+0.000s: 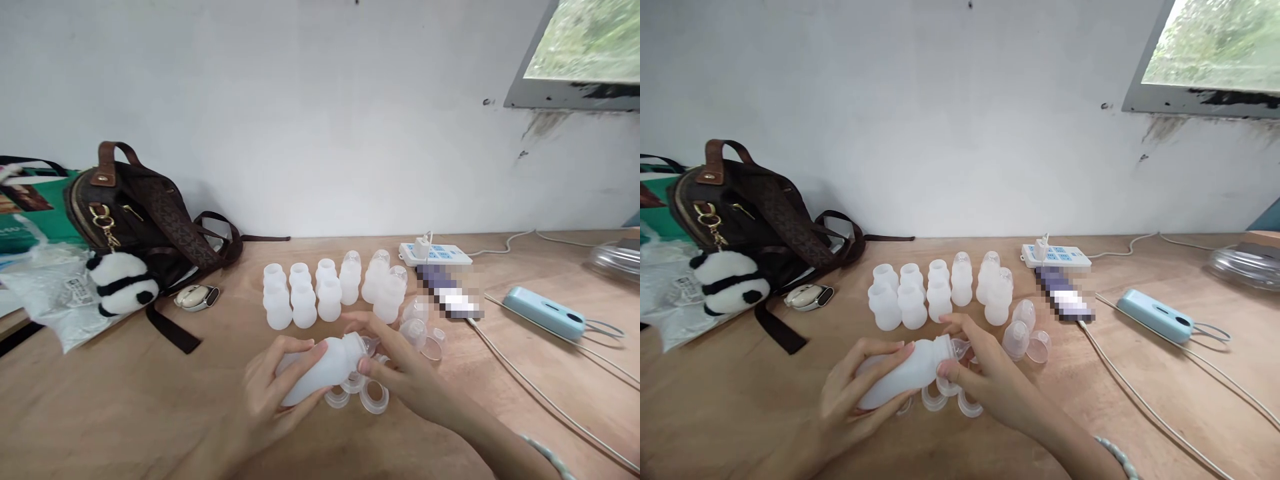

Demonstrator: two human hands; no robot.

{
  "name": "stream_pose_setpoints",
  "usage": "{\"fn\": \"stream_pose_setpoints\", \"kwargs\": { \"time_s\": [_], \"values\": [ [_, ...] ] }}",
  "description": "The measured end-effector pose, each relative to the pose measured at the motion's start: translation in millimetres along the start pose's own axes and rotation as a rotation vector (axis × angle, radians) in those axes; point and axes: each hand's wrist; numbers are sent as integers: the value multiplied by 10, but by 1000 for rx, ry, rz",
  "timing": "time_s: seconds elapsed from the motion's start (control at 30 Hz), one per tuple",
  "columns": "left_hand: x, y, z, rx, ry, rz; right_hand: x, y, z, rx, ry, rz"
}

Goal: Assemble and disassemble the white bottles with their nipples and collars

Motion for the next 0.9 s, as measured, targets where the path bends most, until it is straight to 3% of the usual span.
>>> {"fn": "stream_pose_setpoints", "kwargs": {
  "time_s": [0.1, 0.23, 0.27, 0.33, 0.43, 0.5, 0.6, 0.73, 0.83, 0.9],
  "values": [
    [-9, -1, 3, 90, -2, 73, -10, 37, -48, 12, 85, 49],
    [-108, -15, 38, 231, 60, 381, 19, 57, 23, -10, 361, 213],
    [-129, -18, 46, 242, 73, 435, 29, 56, 47, -25, 384, 241],
    [-147, -19, 52, 258, 75, 488, 47, 49, 69, -47, 301, 248],
    [-117, -2, 35, 271, 74, 431, 64, 46, 11, -40, 26, 196],
    [-74, 9, 12, 268, 47, 376, 71, 49, -56, -1, -50, 191],
    [-14, 6, -22, 268, -2, 339, 77, 22, -77, 43, -18, 216],
    [6, -16, -30, 250, 59, 317, 73, -140, 140, 191, 125, 254],
    [-28, -17, 2, 247, 135, 339, 46, -293, 340, 471, 238, 139],
    [-48, -13, 27, 238, 164, 338, 2, -357, 404, 652, 241, 50]
  ]
}}
Point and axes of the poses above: each hand's wrist, its own x-axis away from the middle knuckle, its own z-axis out of the back of the hand, y = z × x, and after that the axes turned 1 degree about -x, right-handed
